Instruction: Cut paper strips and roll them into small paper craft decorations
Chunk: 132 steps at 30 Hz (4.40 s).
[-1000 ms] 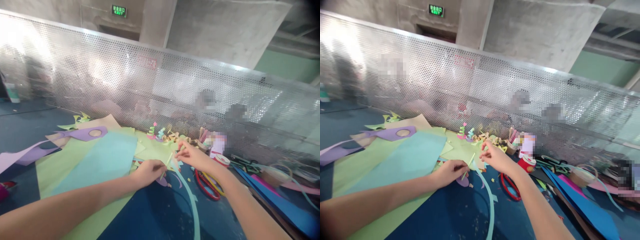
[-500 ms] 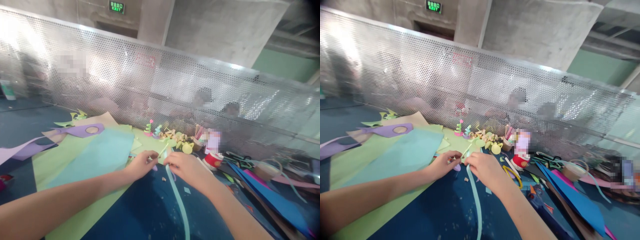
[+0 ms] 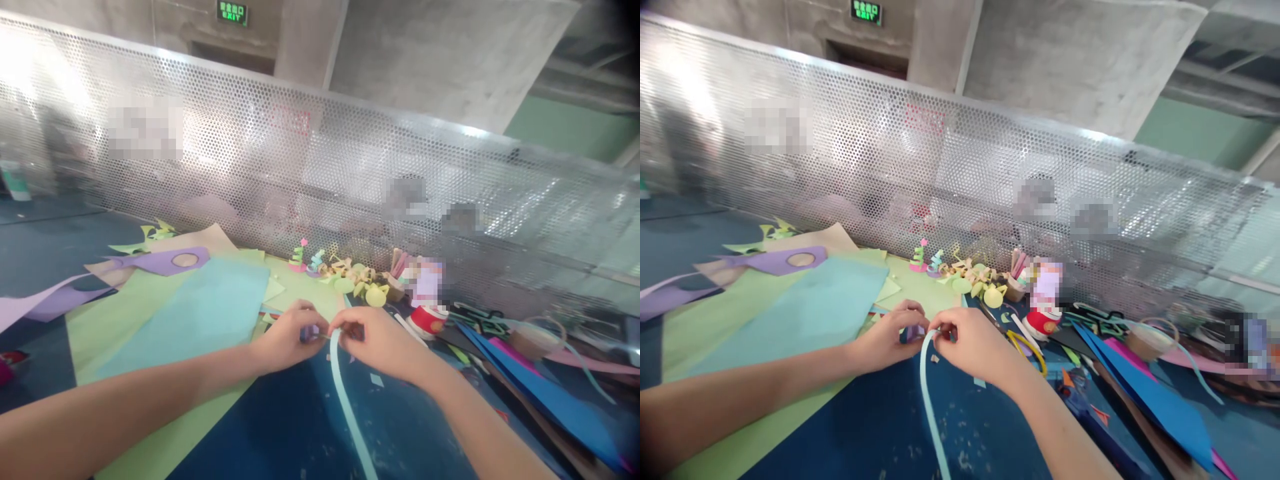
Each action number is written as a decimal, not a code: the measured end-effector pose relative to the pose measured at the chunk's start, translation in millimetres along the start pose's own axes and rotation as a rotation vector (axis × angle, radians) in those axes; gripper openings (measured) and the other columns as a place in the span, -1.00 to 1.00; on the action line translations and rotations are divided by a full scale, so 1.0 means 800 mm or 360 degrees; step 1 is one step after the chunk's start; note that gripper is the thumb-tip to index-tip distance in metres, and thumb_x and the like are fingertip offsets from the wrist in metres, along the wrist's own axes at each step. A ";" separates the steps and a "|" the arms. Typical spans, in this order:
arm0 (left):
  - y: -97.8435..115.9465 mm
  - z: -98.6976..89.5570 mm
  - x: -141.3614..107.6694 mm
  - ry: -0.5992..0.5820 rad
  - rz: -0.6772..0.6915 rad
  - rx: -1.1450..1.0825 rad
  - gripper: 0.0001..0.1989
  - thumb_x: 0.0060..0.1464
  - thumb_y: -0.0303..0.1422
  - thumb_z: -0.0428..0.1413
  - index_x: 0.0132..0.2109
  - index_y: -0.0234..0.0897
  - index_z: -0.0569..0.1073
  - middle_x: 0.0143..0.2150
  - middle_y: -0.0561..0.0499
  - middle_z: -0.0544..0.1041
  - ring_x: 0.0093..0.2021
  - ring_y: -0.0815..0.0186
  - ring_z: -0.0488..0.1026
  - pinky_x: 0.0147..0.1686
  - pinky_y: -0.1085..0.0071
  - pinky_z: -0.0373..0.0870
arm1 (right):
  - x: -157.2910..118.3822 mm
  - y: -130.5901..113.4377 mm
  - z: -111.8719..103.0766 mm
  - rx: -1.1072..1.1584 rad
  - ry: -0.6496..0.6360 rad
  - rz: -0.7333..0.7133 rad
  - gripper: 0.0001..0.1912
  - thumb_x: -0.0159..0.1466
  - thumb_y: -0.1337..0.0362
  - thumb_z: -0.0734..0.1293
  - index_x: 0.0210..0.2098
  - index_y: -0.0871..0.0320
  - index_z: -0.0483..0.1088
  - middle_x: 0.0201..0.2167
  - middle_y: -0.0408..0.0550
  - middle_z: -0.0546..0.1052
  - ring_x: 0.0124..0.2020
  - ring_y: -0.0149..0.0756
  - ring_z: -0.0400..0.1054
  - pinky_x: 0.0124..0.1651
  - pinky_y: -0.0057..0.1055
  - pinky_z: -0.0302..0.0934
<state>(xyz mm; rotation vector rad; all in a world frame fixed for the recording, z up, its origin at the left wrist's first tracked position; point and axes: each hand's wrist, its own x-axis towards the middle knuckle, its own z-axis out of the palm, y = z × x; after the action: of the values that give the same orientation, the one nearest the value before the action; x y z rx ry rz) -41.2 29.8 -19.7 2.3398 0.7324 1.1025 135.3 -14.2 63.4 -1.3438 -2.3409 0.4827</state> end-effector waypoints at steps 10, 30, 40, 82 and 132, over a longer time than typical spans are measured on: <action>0.005 -0.004 0.002 0.0065 -0.0140 -0.0311 -0.89 0.02 -0.37 0.11 -0.27 -0.27 0.48 -0.26 -0.05 0.41 -0.18 0.27 0.34 -0.17 0.38 0.31 | 0.012 0.053 -0.006 0.1656 -0.0130 0.0608 -0.79 0.01 0.27 0.45 -0.36 0.22 0.48 -0.47 -0.13 0.49 -0.46 -0.52 0.31 -0.33 -0.58 0.18; 0.030 -0.011 0.016 -0.0011 -0.0446 -0.1419 -0.60 0.09 -0.38 0.08 0.10 -0.18 0.34 -0.14 -0.04 0.51 -0.13 0.25 0.43 -0.04 0.28 0.27 | 0.024 0.029 0.019 0.2102 0.0470 0.0501 -0.77 -0.03 0.24 0.48 -0.41 0.16 0.43 -0.58 -0.23 0.41 -0.60 -0.58 0.24 -0.55 -0.66 0.22; 0.036 -0.014 0.021 0.0006 -0.0427 -0.1474 -0.55 0.09 -0.33 0.10 0.14 -0.13 0.30 -0.03 -0.04 0.49 -0.08 0.25 0.42 0.00 0.27 0.25 | 0.018 0.024 0.015 0.2025 0.0376 0.0430 -0.80 0.05 0.19 0.43 -0.39 0.14 0.39 -0.49 -0.22 0.40 -0.48 -0.53 0.27 -0.48 -0.63 0.24; 0.039 -0.025 0.027 0.0096 -0.0800 -0.1999 -0.76 -0.05 -0.44 0.21 -0.16 -0.26 0.51 -0.35 0.03 0.47 -0.30 0.41 0.39 -0.12 0.35 0.25 | 0.010 0.033 -0.022 0.2132 0.0693 0.0122 -0.84 0.04 0.19 0.42 -0.37 0.05 0.45 -0.38 -0.22 0.42 -0.53 -0.53 0.20 -0.49 -0.54 0.16; 0.044 -0.030 0.029 -0.0075 -0.0601 -0.2026 -0.81 0.07 -0.45 0.11 -0.13 -0.31 0.48 -0.33 0.02 0.44 -0.30 0.38 0.41 -0.08 0.29 0.23 | 0.007 -0.001 -0.004 0.0642 0.0990 0.0000 -0.90 0.06 0.26 0.34 -0.40 0.11 0.38 -0.41 -0.10 0.52 -0.35 -0.28 0.44 -0.29 -0.37 0.29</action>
<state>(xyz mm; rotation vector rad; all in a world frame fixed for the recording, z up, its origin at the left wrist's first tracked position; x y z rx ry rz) -38.3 22.1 28.1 1.0848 0.2547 0.9023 133.8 -9.3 67.1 -1.0985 -1.6339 0.4284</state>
